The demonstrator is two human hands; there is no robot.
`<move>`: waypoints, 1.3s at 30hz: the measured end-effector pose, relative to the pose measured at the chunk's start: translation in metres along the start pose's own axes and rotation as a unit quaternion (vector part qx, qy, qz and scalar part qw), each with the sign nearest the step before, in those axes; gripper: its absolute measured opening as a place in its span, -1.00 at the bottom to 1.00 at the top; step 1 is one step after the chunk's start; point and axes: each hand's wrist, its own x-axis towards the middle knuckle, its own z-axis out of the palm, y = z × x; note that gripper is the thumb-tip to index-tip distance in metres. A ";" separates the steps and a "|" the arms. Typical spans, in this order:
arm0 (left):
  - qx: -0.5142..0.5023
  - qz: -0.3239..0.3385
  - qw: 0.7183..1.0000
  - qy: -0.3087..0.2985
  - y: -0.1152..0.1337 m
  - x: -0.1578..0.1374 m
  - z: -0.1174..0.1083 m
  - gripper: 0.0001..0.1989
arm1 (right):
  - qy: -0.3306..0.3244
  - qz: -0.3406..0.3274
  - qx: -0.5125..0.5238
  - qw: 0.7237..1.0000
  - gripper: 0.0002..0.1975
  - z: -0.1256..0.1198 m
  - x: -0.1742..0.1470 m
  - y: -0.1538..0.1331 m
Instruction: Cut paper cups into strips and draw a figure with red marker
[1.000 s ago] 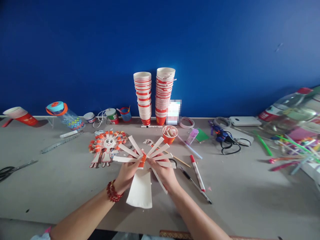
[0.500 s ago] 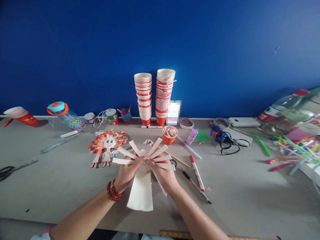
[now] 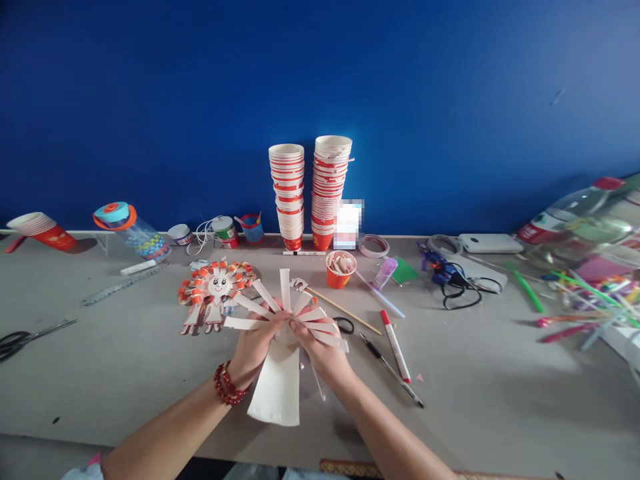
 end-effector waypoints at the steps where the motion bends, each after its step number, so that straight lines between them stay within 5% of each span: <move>1: 0.005 0.011 1.000 -0.011 0.001 0.000 0.000 -0.77 | 0.001 0.009 0.009 1.000 -0.80 0.001 0.000 -0.001; 27: -0.110 -0.115 0.987 -0.005 0.008 -0.005 0.006 -0.78 | -0.023 -0.024 -0.106 0.994 -0.75 0.000 -0.005 0.000; 39: -0.112 -0.114 0.987 0.000 0.007 -0.007 0.006 -0.72 | -0.007 -0.026 -0.096 0.995 -0.76 0.005 -0.004 -0.009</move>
